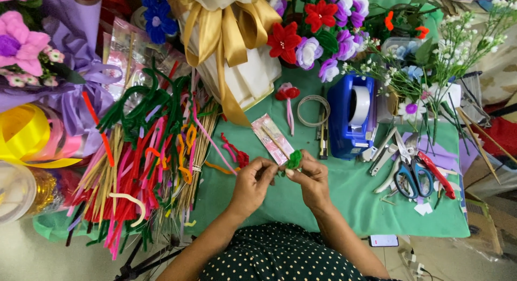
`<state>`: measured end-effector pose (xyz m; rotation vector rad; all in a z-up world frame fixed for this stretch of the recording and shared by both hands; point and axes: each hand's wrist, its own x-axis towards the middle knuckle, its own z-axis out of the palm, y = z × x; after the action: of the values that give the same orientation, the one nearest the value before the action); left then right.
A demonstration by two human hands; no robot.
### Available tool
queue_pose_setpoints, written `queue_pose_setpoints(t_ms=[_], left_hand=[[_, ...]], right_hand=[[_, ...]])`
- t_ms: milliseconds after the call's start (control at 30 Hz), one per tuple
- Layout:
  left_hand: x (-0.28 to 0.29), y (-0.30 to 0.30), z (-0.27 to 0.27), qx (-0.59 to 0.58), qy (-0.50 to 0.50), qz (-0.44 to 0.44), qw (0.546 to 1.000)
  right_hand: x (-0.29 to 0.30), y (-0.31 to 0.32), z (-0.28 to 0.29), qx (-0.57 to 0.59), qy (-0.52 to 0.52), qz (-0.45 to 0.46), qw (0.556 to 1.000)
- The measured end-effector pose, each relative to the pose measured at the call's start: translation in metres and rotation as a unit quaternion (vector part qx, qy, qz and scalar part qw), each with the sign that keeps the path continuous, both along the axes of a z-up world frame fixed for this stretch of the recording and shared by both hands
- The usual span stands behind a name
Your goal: The person twists green pipe cleaners around a wooden stick to form a small flower-like shape. They then gather a bundle of green pipe cleaners and place them on the table. Finally, they pick up a long green pipe cleaner and begin twisting it.
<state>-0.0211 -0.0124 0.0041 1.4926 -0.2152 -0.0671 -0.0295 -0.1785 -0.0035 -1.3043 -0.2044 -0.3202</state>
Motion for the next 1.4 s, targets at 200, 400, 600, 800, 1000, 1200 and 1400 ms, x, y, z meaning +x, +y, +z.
queue_pose_setpoints(t_ms=[200,400,600,800,1000,1200,1400], left_hand=[[-0.019,-0.022,-0.006,-0.3,0.356,-0.115,0.878],[-0.014,-0.008,0.002,0.055,0.053,-0.046,0.996],[0.0,0.007,0.008,0.079,-0.098,-0.03,0.992],[-0.005,-0.012,-0.039,-0.347,0.285,-0.159,0.879],[-0.016,-0.025,-0.028,-0.441,0.356,-0.151,0.81],[-0.017,-0.022,-0.023,-0.261,0.302,-0.049,0.916],[-0.009,-0.003,0.014,0.217,-0.139,-0.003,0.966]], right_hand=[[-0.001,0.02,0.015,0.156,0.069,0.033,0.985],[-0.004,0.004,0.024,-0.286,-0.088,-0.108,0.948],[-0.007,-0.005,0.004,-0.109,-0.004,-0.017,0.994],[-0.003,0.013,-0.006,0.236,0.155,0.102,0.954],[-0.001,0.016,0.0,0.074,0.072,-0.081,0.991],[-0.004,0.001,0.017,-0.304,-0.125,-0.167,0.93],[-0.004,-0.003,0.037,-0.399,-0.214,-0.16,0.877]])
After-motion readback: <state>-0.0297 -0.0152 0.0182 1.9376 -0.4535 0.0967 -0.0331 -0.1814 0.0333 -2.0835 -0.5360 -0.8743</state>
